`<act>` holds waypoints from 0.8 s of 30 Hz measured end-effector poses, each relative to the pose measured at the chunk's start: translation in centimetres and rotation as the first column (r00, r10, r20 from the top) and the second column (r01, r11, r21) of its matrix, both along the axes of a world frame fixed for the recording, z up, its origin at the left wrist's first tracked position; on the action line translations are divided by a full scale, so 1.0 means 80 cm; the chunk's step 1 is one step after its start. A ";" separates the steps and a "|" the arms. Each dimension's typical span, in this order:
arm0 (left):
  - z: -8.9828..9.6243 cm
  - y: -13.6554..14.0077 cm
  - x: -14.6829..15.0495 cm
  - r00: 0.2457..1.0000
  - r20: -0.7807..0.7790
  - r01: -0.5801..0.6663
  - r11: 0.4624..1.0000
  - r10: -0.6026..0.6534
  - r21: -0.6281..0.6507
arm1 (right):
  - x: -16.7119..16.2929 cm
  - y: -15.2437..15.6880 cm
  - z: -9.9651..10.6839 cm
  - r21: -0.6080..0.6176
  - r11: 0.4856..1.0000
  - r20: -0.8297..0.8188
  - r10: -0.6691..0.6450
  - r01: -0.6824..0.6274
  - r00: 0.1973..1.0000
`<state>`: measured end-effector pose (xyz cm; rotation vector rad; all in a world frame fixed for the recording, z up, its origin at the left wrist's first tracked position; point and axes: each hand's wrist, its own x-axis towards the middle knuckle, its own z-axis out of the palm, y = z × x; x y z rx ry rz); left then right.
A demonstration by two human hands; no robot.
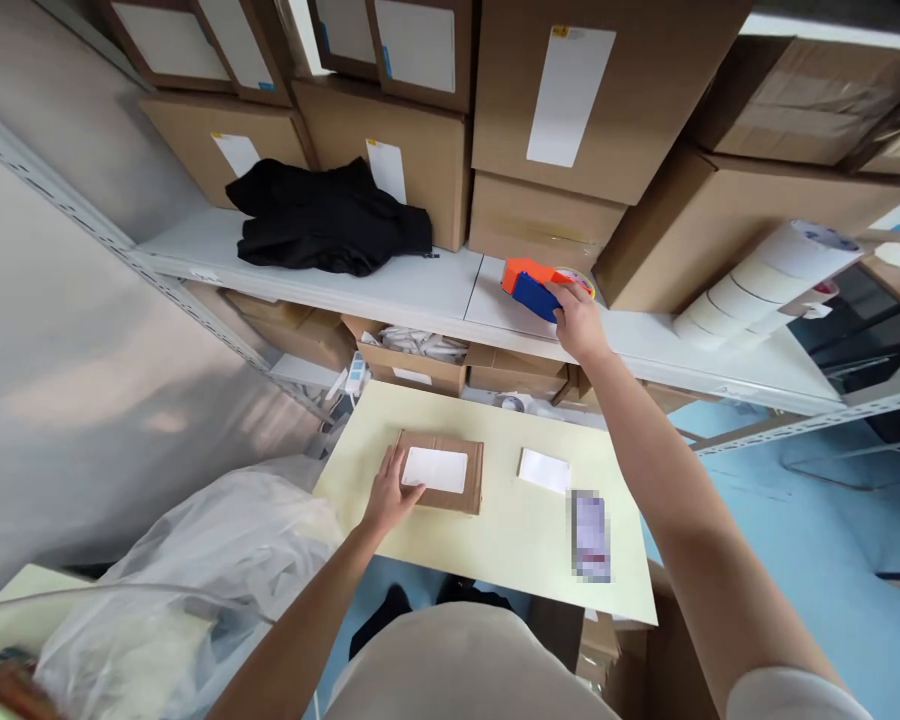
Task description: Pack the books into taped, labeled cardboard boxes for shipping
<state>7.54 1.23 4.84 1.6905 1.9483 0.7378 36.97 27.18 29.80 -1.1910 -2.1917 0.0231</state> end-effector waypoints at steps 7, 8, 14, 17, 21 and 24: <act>-0.018 -0.045 -0.017 0.972 0.200 -0.109 0.990 0.126 -0.092 | 0.000 0.016 -0.016 -0.003 1.000 -0.006 -0.008 0.008 1.000; -0.021 -0.049 -0.021 0.967 0.224 -0.101 0.988 0.125 -0.117 | 0.002 0.002 -0.023 0.022 1.000 -0.027 -0.019 0.020 0.999; -0.038 -0.055 -0.045 0.939 0.331 -0.012 0.968 0.097 -0.249 | 0.007 -0.193 -0.176 -0.245 0.960 -0.243 -0.196 0.135 0.950; -0.046 -0.049 -0.051 0.930 0.355 -0.003 0.967 0.097 -0.255 | -0.018 -0.293 -0.281 -0.665 0.743 -0.193 -0.269 0.076 0.944; -0.043 -0.043 -0.049 0.936 0.342 0.013 0.963 0.083 -0.269 | -0.069 -0.350 -0.343 -0.834 0.547 -0.278 -0.306 -0.071 0.911; -0.027 -0.042 -0.045 0.934 0.349 -0.001 0.975 0.081 -0.223 | -0.085 -0.360 -0.337 -0.856 0.504 -0.362 -0.428 -0.114 0.828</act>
